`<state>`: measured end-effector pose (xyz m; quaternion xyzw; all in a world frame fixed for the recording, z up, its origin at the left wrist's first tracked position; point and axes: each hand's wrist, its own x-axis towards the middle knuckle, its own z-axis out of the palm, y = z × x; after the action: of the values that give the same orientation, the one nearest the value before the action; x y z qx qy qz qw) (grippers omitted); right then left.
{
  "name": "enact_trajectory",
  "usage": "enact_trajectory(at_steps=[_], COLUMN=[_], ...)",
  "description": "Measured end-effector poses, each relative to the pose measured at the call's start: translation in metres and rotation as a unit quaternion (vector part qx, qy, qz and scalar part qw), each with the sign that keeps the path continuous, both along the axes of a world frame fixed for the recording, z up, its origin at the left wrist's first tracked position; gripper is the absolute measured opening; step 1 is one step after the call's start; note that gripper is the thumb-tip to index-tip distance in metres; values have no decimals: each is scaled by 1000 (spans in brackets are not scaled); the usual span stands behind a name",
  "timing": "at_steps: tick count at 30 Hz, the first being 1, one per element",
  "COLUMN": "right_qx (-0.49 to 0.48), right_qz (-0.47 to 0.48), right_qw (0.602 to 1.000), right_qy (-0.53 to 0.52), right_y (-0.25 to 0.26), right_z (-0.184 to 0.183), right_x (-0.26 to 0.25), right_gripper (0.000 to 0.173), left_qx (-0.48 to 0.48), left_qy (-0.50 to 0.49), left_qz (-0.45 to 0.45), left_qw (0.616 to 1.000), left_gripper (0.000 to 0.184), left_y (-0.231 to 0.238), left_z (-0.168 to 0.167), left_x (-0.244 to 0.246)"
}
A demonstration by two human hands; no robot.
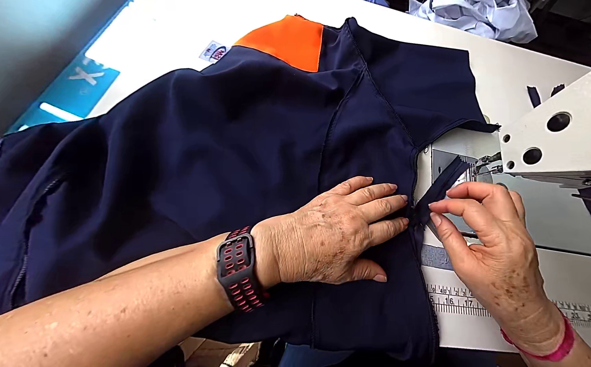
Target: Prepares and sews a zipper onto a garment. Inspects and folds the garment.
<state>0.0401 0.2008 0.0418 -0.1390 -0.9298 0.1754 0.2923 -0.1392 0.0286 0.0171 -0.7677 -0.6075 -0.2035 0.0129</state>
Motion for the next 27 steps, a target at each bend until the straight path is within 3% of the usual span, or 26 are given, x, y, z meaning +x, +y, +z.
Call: enact_trajectory(at_steps=[3, 7, 11, 15, 18, 20, 22, 25, 27], right_qx=[-36, -26, -19, -97, -132, -140, -120, -59, -26], right_qz=[-34, -46, -74, -60, -25, 1, 34, 59, 49], right_qw=[997, 991, 993, 991, 990, 990, 992, 997, 998], right_qy=[-58, -127, -94, -69, -43, -30, -2, 4, 4], right_y=[-2, -23, -36, -38, -38, -39, -46, -67, -75], right_z=[2, -10, -19, -16, -15, -11, -7, -12, -22], right_x=[24, 43, 29, 20, 13, 3, -6, -7, -5], right_gripper=[16, 41, 66, 51, 63, 65, 60, 58, 48], left_qx=[-2, 3, -15, 7, 92, 105, 91, 65, -14], left_qy=[-5, -23, 1, 18, 24, 16, -39, -227, -316], left_qz=[-1, -14, -6, 22, -23, -59, -49, 68, 115], left_qw=[1000, 1000, 1000, 1000, 995, 993, 994, 969, 942], left_gripper=[62, 53, 57, 54, 28, 25, 26, 18, 29], left_y=[0, 1, 1, 2, 4, 4, 4, 11, 20], left_z=[3, 4, 0, -1, 3, 5, 4, 14, 30], left_x=[-1, -3, -1, 5, 6, 6, 3, -4, -9])
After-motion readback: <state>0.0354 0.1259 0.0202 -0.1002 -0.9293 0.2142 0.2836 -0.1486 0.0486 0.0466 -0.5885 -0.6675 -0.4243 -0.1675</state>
